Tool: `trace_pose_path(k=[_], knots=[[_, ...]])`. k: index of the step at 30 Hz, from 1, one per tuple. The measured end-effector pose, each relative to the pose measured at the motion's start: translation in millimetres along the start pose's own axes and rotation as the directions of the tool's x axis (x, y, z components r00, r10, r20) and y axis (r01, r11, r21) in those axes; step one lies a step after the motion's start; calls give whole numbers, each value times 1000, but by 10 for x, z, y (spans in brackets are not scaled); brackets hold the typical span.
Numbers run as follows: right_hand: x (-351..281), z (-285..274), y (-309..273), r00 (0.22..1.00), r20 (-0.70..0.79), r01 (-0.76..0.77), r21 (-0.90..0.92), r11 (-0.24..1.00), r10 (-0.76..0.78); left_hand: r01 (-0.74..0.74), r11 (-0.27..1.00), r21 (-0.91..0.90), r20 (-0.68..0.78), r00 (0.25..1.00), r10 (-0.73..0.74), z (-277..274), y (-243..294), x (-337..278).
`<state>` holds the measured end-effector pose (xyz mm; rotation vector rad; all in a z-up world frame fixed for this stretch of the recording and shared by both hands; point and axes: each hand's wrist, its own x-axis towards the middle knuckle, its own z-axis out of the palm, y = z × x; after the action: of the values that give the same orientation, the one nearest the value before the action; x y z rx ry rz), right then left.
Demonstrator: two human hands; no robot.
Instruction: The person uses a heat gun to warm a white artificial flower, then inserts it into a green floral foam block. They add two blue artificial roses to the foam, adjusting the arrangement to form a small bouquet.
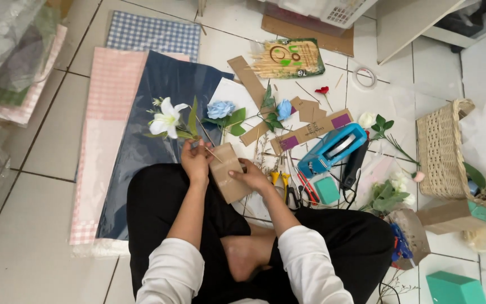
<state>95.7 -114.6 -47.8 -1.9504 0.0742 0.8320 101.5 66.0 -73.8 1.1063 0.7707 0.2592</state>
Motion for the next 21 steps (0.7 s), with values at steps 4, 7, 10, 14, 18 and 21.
trace_pose_path(k=[4,7,10,14,18,21], knots=[[-269,-98,-142,998,54,-22,217,976,10,89,994,-55,58,995,-86,24,-3,-11],[-342,-239,-6,999,19,18,351,936,-26,53,977,-208,125,992,-27,63,248,-142],[-534,-382,28,998,-30,70,406,911,-64,-64,946,-317,128,986,110,131,687,-311],[-762,-511,224,977,-153,194,330,924,-151,-247,916,-317,183,932,314,310,1024,-692],[-841,-504,539,968,-166,223,236,946,-187,-349,894,-280,312,848,429,462,857,-927],[-946,-398,553,957,-172,276,312,909,-232,-369,901,-227,367,825,430,494,709,-1000]])
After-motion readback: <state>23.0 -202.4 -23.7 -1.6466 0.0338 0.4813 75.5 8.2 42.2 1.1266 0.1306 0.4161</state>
